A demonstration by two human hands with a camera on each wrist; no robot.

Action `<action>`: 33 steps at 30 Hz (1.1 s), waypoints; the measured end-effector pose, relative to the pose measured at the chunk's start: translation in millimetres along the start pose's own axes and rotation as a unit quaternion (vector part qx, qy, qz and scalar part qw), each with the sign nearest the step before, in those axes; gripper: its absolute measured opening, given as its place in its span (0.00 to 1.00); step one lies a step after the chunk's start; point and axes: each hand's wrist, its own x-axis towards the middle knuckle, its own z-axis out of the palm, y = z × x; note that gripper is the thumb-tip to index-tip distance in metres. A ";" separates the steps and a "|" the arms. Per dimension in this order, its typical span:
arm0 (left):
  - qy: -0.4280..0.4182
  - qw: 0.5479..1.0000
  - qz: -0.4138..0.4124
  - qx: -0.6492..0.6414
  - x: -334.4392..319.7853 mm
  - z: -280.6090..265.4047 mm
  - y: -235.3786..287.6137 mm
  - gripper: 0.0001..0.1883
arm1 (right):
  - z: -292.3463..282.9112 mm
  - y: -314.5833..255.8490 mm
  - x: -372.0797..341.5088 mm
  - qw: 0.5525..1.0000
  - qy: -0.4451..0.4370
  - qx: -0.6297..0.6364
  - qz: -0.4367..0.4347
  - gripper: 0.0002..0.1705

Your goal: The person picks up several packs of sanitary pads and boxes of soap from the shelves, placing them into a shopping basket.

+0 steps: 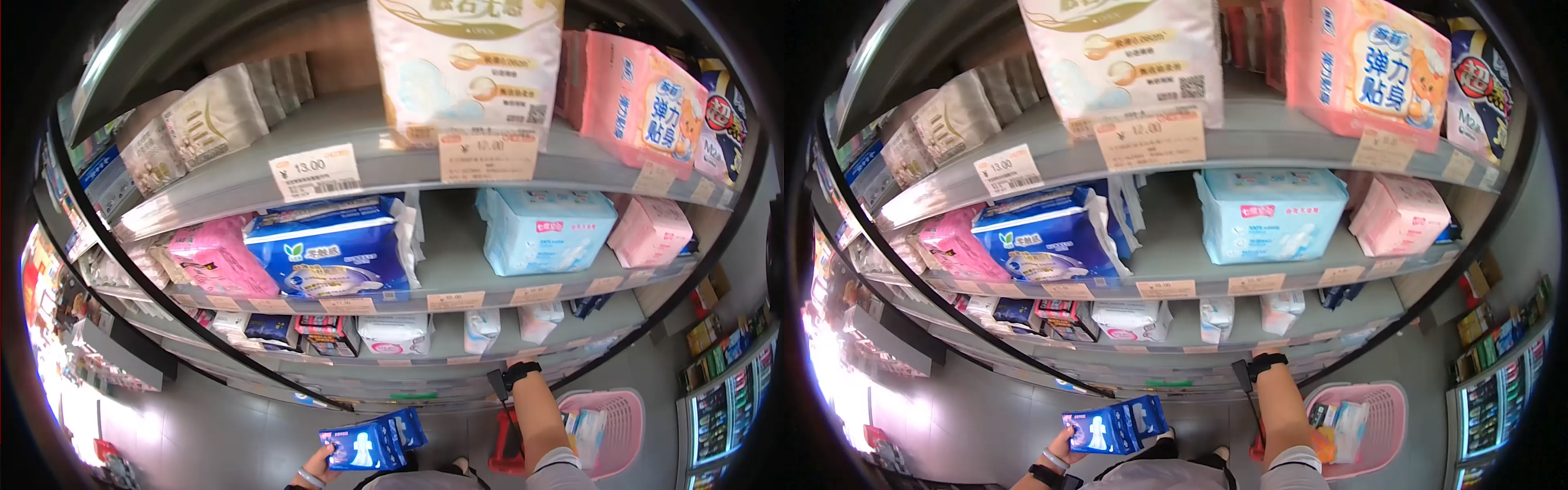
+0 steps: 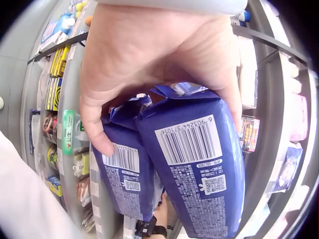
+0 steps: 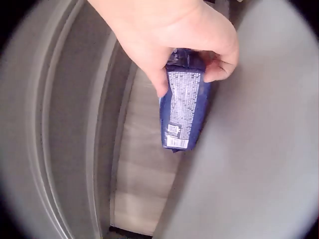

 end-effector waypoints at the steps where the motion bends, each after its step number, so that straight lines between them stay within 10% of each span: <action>1: -0.001 1.000 -0.011 0.002 2.5 2.9 2.0 0.37 | -4.5 9.3 -4.8 1.000 0.003 0.014 0.026 0.21; 8: -0.026 0.995 -0.090 -0.028 27.5 24.4 -27.6 0.26 | -37.5 39.9 -28.1 0.971 0.037 0.093 0.218 0.21; 19: -0.066 0.983 -0.171 -0.004 42.8 44.7 -115.2 0.30 | -112.7 -11.3 -165.4 0.973 0.001 0.127 0.192 0.24; 27: -0.027 0.986 -0.156 -0.060 14.9 9.8 -147.0 0.31 | -100.8 61.5 -218.4 0.930 0.026 0.094 0.355 0.24; 33: 0.029 0.987 -0.136 -0.079 -36.5 -34.4 -156.9 0.31 | -68.5 112.1 -170.7 0.924 0.122 0.193 0.307 0.20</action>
